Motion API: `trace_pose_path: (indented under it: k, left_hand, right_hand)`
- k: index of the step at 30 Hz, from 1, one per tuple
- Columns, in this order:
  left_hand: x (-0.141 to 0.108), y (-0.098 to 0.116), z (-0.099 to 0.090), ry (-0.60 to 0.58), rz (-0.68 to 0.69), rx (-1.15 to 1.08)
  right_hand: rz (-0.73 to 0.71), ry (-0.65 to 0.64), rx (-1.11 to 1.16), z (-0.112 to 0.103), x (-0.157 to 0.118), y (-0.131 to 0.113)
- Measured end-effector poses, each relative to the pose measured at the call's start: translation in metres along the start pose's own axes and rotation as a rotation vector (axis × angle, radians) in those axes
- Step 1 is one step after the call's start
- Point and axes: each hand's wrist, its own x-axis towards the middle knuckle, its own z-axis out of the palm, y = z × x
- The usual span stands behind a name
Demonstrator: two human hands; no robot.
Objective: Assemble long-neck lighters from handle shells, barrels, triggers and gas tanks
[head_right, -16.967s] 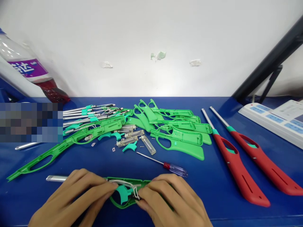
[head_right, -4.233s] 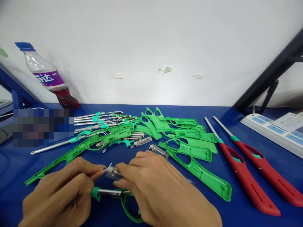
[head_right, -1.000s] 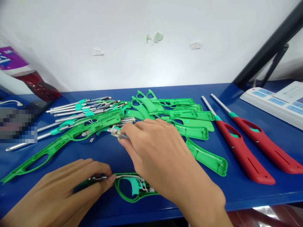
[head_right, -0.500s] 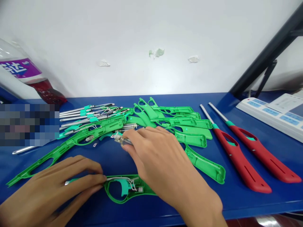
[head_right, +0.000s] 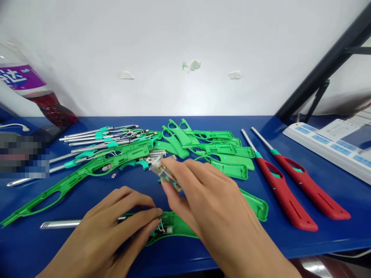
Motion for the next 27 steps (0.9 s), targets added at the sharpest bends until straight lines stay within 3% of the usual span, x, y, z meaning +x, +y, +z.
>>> trace_pose_path:
  k: [6,10,14,22,27]
  left_hand:
    - [0.008,0.003,0.007,0.031,-0.032,-0.048]
    - [0.009,0.003,0.009,0.008,-0.098,-0.185]
    - [0.013,0.004,0.009,-0.015,-0.165,-0.23]
    - [0.018,0.002,0.006,-0.181,-0.278,-0.232]
    - [0.014,0.0,0.008,-0.172,-0.258,-0.214]
  right_hand:
    - [0.238,0.117,0.084,0.008,-0.057,-0.014]
    - [0.387,0.277,0.194,0.02,-0.068,-0.018]
    - [0.348,0.213,0.26,0.019,-0.065,-0.014]
    - [0.28,0.132,0.295,0.018,-0.061,-0.009]
    - [0.277,0.128,0.3,0.018,-0.062,-0.008]
